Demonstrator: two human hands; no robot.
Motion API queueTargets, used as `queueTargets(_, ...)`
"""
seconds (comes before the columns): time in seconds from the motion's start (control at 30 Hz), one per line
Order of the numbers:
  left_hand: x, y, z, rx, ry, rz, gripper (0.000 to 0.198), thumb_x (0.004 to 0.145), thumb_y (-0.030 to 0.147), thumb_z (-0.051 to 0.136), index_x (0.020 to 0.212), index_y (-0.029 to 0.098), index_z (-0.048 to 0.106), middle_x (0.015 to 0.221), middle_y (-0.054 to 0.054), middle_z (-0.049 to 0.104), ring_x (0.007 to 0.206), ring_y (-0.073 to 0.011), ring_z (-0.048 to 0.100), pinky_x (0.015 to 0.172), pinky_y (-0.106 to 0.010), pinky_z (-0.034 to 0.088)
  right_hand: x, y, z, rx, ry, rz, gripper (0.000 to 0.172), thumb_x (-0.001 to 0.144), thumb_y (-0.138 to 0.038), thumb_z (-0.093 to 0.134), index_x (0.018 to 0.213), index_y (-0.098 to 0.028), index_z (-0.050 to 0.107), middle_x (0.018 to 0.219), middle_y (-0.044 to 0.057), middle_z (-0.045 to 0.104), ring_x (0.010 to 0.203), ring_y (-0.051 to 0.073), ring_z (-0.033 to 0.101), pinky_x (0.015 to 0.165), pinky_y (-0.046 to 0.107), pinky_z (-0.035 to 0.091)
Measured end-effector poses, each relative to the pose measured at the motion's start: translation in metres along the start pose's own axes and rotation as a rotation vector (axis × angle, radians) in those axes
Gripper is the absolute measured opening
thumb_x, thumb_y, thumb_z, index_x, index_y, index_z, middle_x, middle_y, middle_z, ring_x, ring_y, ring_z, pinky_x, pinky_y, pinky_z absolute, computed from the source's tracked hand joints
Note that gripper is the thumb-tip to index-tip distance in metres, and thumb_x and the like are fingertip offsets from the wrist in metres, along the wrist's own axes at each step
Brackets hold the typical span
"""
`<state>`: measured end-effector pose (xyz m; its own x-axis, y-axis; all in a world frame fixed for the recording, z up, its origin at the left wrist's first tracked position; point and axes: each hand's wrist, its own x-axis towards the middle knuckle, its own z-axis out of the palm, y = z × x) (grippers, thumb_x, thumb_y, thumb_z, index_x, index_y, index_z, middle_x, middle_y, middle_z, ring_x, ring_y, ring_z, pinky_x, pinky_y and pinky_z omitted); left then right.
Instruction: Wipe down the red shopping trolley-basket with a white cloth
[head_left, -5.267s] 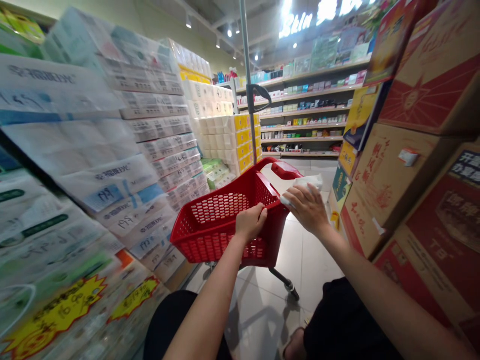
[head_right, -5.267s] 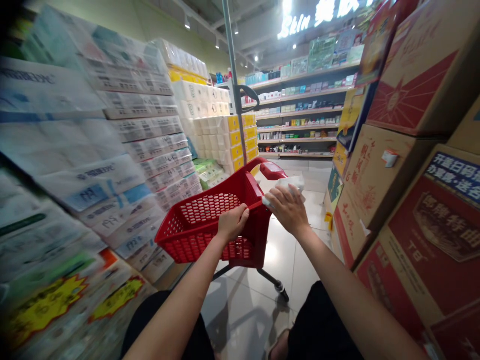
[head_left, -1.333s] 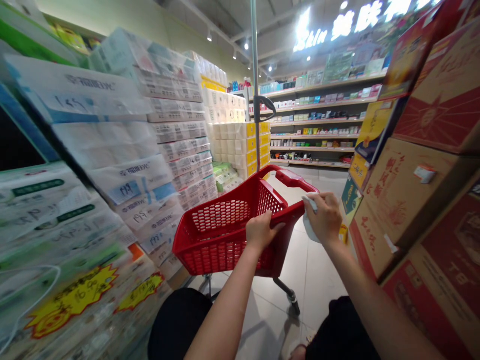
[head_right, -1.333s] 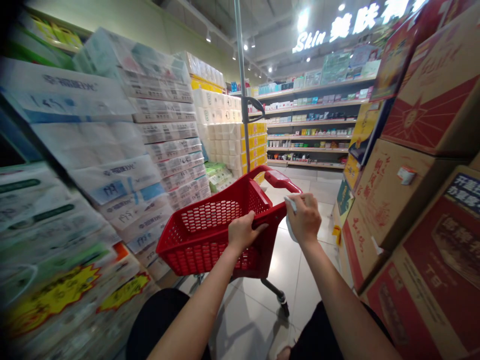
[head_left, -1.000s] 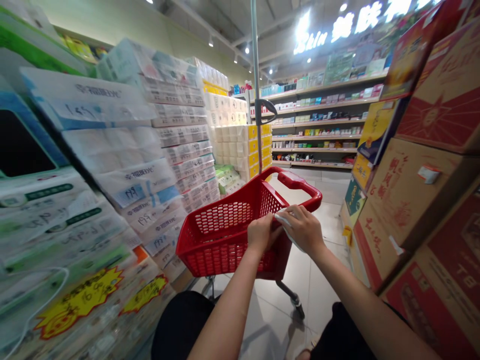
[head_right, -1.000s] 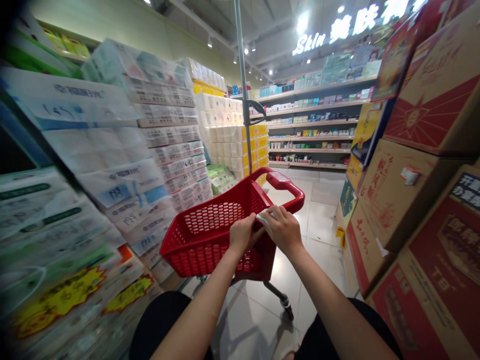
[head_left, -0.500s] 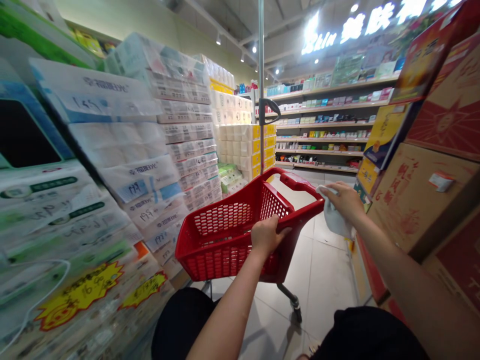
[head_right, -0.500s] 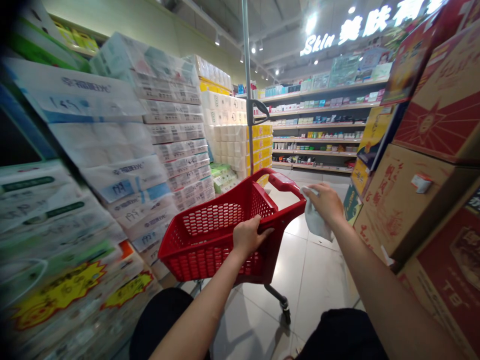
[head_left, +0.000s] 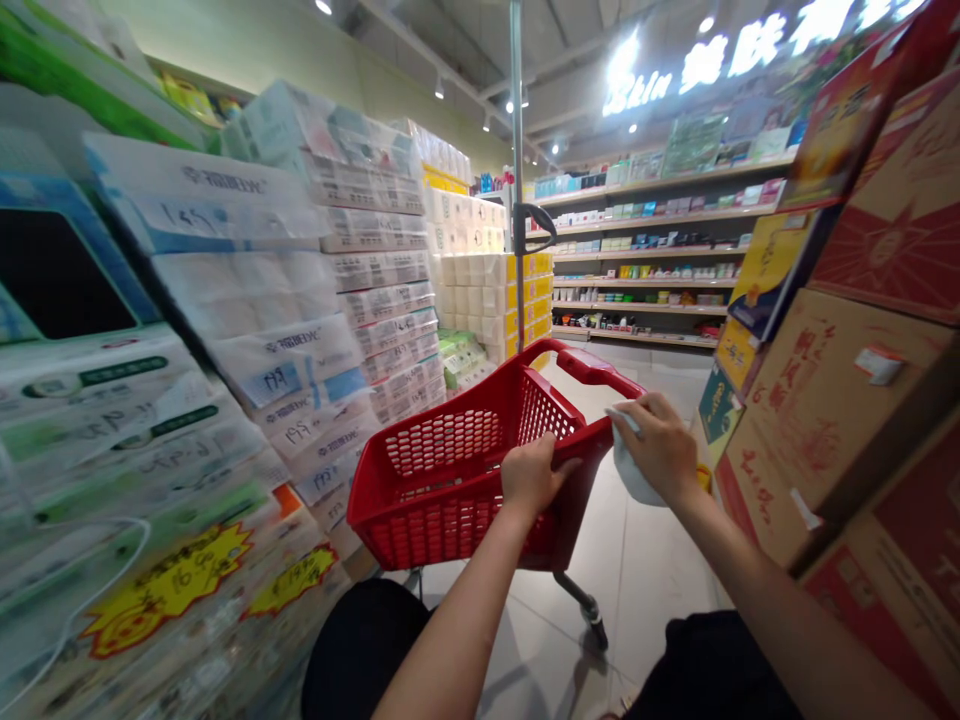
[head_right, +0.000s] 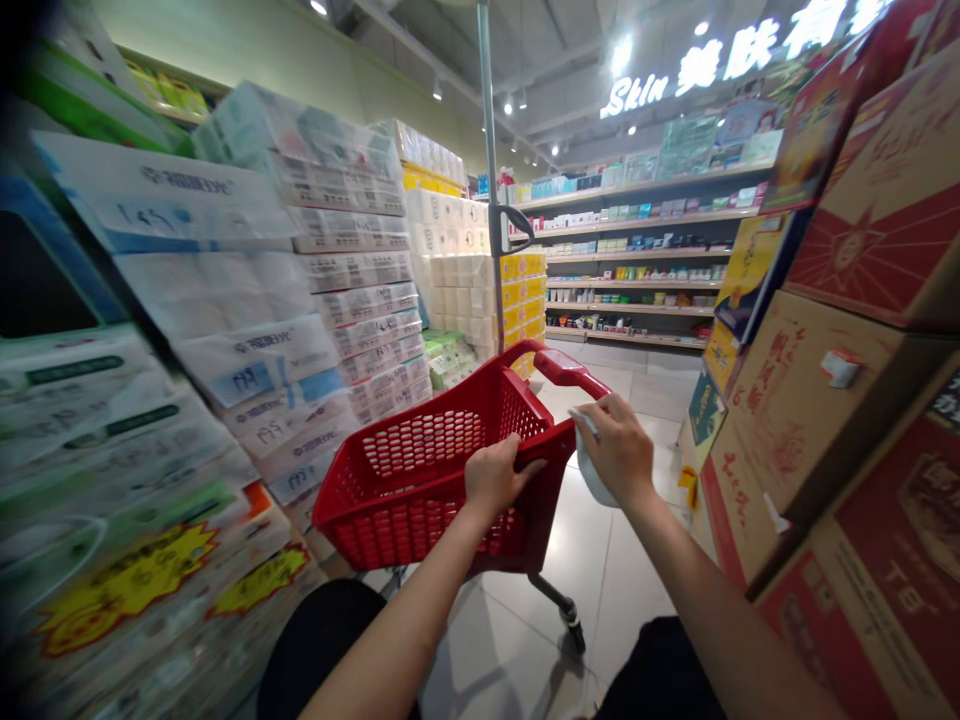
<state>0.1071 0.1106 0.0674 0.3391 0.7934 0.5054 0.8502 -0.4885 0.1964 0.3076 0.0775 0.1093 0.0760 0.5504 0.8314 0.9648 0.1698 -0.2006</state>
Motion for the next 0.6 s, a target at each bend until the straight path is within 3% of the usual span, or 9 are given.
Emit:
queueTargets(0.2, -0.001, 0.004, 0.001, 0.007, 0.010, -0.023, 0.038, 0.088, 0.058, 0.049, 0.100, 0.022, 0.056, 0.086, -0.006, 0.069, 0.079, -0.0222, 0.065, 0.068, -0.028, 0.041, -0.019, -0.054, 0.017, -0.047, -0.057, -0.099, 0.026, 0.096, -0.037, 0.044, 0.092, -0.025, 0.068, 0.089, 0.005, 0.059, 0.086, 0.017, 0.055, 0.062, 0.027, 0.037)
queueTargets(0.37, -0.001, 0.003, -0.001, -0.006, -0.020, -0.039, 0.022, 0.091, 0.042, 0.049, 0.098, 0.022, 0.058, 0.085, -0.006, 0.069, 0.080, -0.0218, 0.066, 0.070, -0.029, 0.042, -0.030, -0.074, 0.023, 0.042, -0.109, -0.123, 0.024, 0.097, -0.033, 0.044, 0.097, -0.028, 0.068, 0.092, 0.004, 0.061, 0.089, 0.017, 0.057, 0.068, 0.027, 0.041)
queueTargets(0.5, -0.003, 0.001, -0.003, -0.001, -0.028, -0.044, 0.021, 0.091, 0.041, 0.049, 0.095, 0.022, 0.057, 0.084, -0.006, 0.069, 0.079, -0.0214, 0.065, 0.069, -0.028, 0.042, -0.035, -0.070, 0.017, 0.377, -0.181, 0.036, 0.025, 0.094, -0.041, 0.047, 0.098, -0.028, 0.068, 0.093, 0.003, 0.063, 0.087, 0.017, 0.060, 0.071, 0.027, 0.045)
queueTargets(0.6, -0.003, 0.000, -0.003, 0.014, -0.016, -0.036, 0.032, 0.089, 0.053, 0.049, 0.095, 0.022, 0.056, 0.084, -0.005, 0.069, 0.079, -0.0217, 0.065, 0.067, -0.028, 0.041, -0.042, -0.063, 0.009, 0.872, -0.260, 0.347, 0.033, 0.091, -0.051, 0.050, 0.101, -0.024, 0.066, 0.088, 0.003, 0.065, 0.078, 0.018, 0.061, 0.068, 0.029, 0.049)
